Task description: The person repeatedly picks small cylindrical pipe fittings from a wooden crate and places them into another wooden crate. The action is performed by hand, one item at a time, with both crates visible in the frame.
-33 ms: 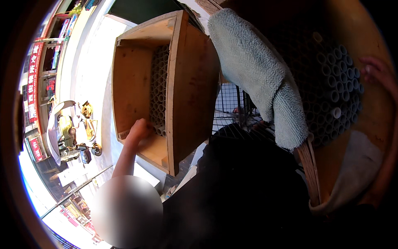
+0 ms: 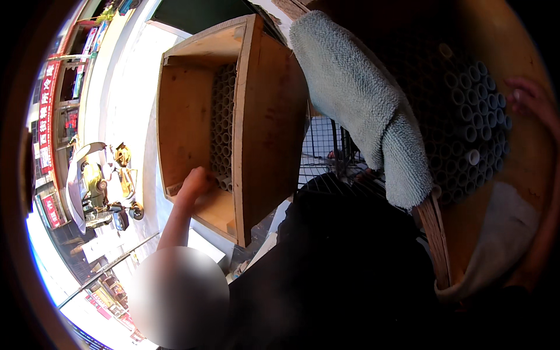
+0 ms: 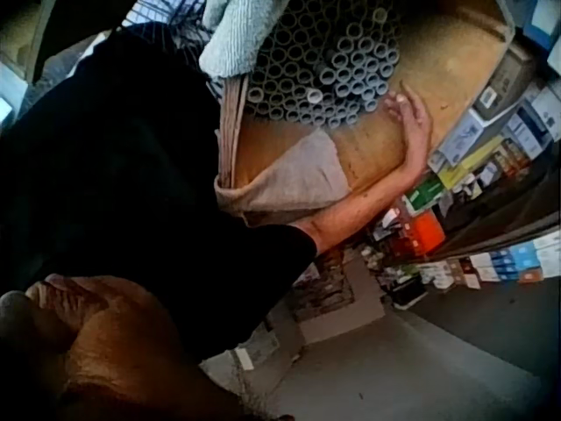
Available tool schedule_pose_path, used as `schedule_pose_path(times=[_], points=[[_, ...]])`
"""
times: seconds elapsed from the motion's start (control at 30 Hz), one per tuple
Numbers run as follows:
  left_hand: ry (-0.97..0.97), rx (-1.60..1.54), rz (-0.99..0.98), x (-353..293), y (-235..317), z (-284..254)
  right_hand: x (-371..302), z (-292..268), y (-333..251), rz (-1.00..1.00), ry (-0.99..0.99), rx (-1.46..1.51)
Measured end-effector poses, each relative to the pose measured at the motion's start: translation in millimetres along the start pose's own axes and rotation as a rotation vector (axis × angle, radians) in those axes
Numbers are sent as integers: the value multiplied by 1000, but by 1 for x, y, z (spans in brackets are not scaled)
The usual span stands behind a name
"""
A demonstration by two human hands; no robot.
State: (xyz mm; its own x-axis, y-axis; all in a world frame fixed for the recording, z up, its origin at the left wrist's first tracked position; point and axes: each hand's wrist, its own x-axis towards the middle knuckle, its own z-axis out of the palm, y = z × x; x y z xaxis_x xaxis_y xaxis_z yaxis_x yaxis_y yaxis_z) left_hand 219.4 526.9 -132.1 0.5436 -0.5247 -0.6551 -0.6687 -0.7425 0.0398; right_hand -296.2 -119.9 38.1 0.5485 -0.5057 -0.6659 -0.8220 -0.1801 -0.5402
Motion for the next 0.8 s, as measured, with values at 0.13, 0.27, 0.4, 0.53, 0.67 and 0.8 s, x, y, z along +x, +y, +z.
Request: schedule_pose_path(times=[0.13, 0.27, 0.4, 0.53, 0.67, 0.8], points=[[-89, -76, 70, 10, -28, 21, 1, 4, -14, -12, -1, -46], [-239, -173, 53, 11, -17, 16, 4, 5, -17, -19, 0, -67], [-244, -103, -150, 10, 3, 12, -1, 3, -15, -11, 21, -52], [-198, 9, -186, 22, 2, 24, -9, 1, 0, -48, 63, -60], [-110, -32, -207, 26, 7, 33, -16, 21, -46, -115, 61, -48], [64, -29, -12, 51, -35, 60, -15, 22, -61, -84, 36, -116]])
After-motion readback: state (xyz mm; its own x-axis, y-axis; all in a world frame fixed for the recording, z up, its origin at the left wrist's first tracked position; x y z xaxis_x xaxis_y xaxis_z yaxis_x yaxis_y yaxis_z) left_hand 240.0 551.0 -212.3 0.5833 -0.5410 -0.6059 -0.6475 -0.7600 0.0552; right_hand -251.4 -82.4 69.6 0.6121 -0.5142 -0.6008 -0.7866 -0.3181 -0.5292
